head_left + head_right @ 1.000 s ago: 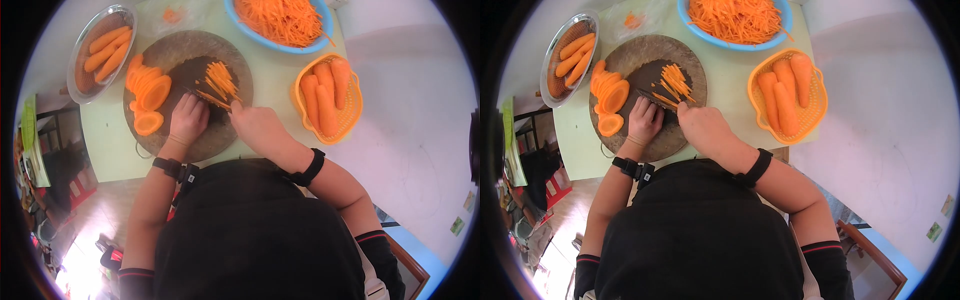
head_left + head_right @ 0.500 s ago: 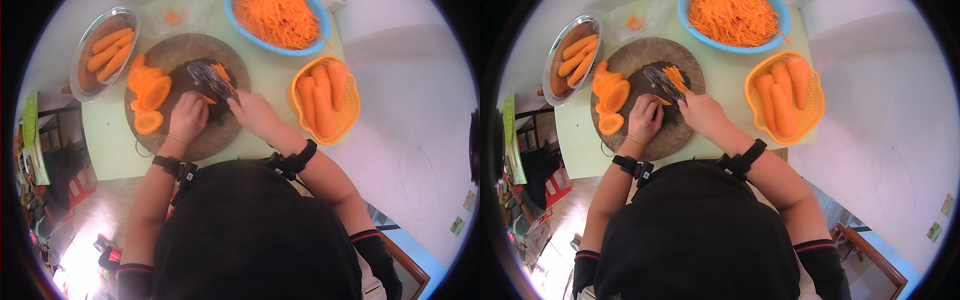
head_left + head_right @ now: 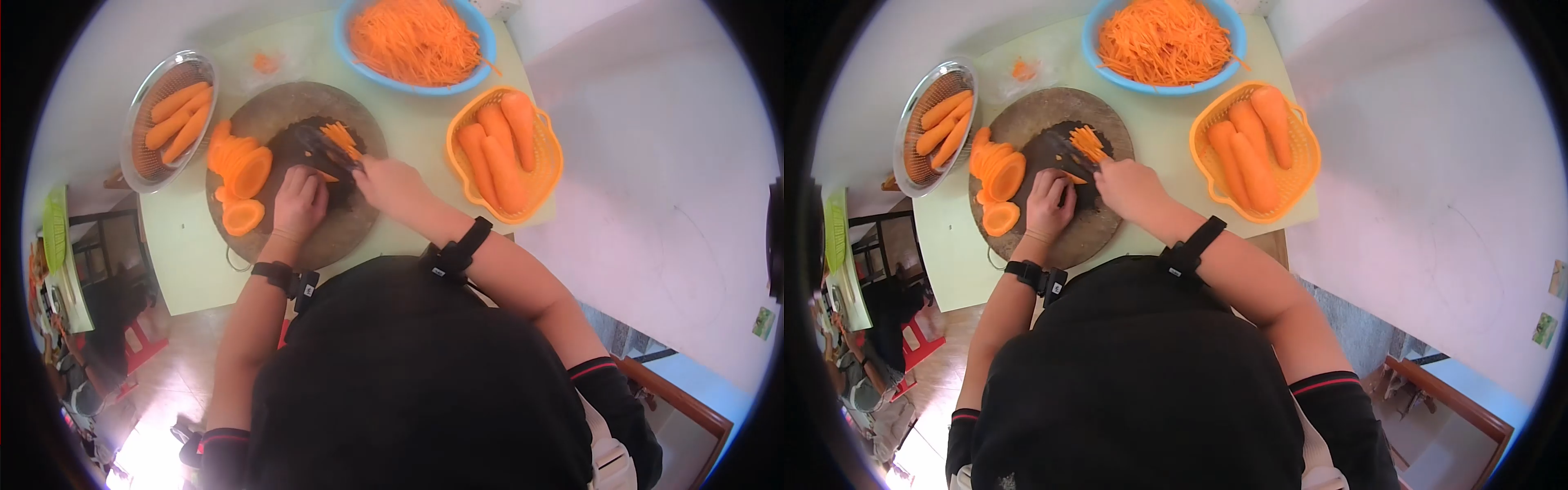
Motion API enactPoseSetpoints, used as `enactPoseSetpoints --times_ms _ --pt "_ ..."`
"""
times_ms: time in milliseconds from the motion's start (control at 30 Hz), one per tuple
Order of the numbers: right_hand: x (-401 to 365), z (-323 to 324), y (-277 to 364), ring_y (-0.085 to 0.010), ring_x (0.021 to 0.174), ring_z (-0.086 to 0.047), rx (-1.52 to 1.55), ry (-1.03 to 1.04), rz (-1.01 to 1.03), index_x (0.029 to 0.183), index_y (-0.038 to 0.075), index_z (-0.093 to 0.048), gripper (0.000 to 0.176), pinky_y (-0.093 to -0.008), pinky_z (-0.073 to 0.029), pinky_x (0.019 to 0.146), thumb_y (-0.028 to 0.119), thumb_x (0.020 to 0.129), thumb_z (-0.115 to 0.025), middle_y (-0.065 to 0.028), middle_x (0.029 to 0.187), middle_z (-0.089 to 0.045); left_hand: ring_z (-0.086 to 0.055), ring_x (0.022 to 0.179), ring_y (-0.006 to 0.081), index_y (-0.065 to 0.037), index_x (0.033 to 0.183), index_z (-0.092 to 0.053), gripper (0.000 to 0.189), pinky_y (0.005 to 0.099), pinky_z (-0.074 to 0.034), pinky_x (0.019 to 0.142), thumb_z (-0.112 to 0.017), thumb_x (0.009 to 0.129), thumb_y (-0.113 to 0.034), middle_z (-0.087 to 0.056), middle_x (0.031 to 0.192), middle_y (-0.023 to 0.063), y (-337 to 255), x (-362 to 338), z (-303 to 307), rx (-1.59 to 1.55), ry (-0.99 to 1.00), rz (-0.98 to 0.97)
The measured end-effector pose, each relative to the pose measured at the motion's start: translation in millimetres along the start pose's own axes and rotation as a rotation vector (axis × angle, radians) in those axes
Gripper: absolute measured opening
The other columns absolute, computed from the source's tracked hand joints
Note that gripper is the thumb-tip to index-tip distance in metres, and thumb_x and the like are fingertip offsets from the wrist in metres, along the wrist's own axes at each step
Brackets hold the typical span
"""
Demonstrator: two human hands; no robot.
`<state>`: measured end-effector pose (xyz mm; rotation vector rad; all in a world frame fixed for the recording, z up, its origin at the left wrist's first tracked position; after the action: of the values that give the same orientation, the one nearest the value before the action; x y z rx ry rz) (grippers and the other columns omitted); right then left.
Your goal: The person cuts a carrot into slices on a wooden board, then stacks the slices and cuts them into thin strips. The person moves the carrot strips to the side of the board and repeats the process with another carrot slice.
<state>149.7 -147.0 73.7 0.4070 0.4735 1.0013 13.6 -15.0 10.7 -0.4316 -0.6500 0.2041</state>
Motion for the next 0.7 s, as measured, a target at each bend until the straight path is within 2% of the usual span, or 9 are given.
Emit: enactPoseSetpoints --times_ms 167,333,600,700 --pt "-4.2 10.9 -2.3 -0.0413 0.074 -0.065 0.036 0.006 -0.008 0.094 0.001 -0.058 0.028 -0.0512 -0.051 0.067 0.027 0.097 -0.051 -0.0207 0.075 -0.065 -0.061 0.091 0.0297 -0.001 0.09 -0.062 0.017 0.0376 -0.052 0.077 -0.069 0.075 0.004 -0.061 0.096 0.0106 4.0 -1.9 12.9 -0.067 0.036 0.022" --pt "-9.8 12.1 2.6 -0.0402 0.072 -0.065 -0.043 -0.009 0.107 0.091 0.001 -0.058 0.028 -0.051 -0.052 0.065 0.028 0.097 -0.051 -0.02 0.072 -0.065 -0.061 0.094 0.0297 -0.002 0.097 -0.063 0.022 0.0378 -0.053 0.078 -0.069 0.076 0.002 -0.061 0.099 0.0103 2.0 -4.4 20.0 -0.033 0.011 -0.031" --pt "-13.7 10.7 9.0 -0.0414 0.066 -0.063 -0.088 0.016 0.121 0.093 0.002 -0.056 0.029 -0.0517 -0.049 0.061 0.03 0.098 -0.052 -0.02 0.067 -0.062 -0.06 0.1 0.0304 -0.001 0.1 -0.064 0.023 0.0376 -0.052 0.084 -0.07 0.078 0.001 -0.06 0.103 0.0115 6.2 -11.9 4.9 0.038 0.131 -0.063" --pt "-18.1 9.5 11.5 -0.0388 0.063 -0.064 -0.12 0.007 0.15 0.09 0.002 -0.057 0.028 -0.0495 -0.051 0.059 0.028 0.098 -0.051 -0.0188 0.065 -0.063 -0.059 0.1 0.0307 0.0 0.1 -0.063 0.026 0.038 -0.053 0.084 -0.067 0.074 -0.001 -0.059 0.102 0.0119 5.1 -13.1 4.4 0.11 0.117 -0.098"
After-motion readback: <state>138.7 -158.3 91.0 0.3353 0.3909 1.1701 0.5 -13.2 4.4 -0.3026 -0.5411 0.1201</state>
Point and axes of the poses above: each hand's wrist, its own x-axis towards the middle knuckle, its own z-axis out of the back of the hand, y = z × x, the point moved 1 cm from there along x, towards the middle knuckle
